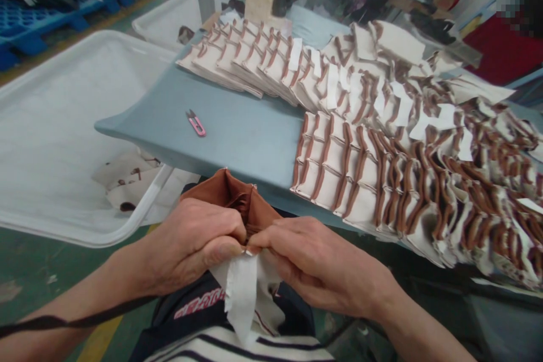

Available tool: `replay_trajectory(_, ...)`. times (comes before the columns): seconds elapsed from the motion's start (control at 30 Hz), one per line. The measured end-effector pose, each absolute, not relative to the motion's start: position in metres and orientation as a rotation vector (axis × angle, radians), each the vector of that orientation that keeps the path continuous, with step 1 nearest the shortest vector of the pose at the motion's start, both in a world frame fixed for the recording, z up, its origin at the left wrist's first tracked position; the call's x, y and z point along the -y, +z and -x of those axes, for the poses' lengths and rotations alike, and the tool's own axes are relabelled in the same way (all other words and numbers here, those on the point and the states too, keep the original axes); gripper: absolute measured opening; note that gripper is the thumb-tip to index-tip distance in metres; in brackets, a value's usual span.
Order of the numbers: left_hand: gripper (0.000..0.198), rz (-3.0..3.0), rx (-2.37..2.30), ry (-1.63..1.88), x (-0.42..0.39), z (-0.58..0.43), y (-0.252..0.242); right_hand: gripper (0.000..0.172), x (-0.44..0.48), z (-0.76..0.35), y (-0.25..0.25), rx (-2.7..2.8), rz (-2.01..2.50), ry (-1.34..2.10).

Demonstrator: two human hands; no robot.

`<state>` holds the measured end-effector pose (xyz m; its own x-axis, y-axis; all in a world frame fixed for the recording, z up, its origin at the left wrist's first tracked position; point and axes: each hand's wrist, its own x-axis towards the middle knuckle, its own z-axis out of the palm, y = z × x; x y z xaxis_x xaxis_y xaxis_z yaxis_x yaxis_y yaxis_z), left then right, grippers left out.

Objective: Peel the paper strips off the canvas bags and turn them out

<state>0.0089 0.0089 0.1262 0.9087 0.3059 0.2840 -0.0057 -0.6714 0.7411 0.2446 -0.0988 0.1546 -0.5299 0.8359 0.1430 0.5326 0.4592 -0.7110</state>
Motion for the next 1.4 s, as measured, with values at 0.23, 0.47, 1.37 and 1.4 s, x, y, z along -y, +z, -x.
replay_trajectory(0.23, 0.042, -2.361, -0.346, 0.294, -0.001, -0.015, 0.151, 0.021, 0.102, -0.243, 0.162, 2.335, 1.254, 0.800)
replay_trajectory(0.47, 0.035, -2.345, -0.206, 0.433, 0.005, -0.012, 0.148, 0.031, 0.100, -0.242, 0.172, 2.187, 1.168, 0.994)
replay_trajectory(1.37, 0.026, -2.041, -0.330, 0.282, 0.022, 0.002, 0.143, 0.041, 0.099, -0.235, 0.126, 1.680, 0.976, 1.385)
replay_trajectory(1.4, 0.027, -2.064, -0.318, 0.260, 0.021, 0.002, 0.147, 0.037, 0.098, -0.238, 0.133, 1.775, 0.989, 1.334)
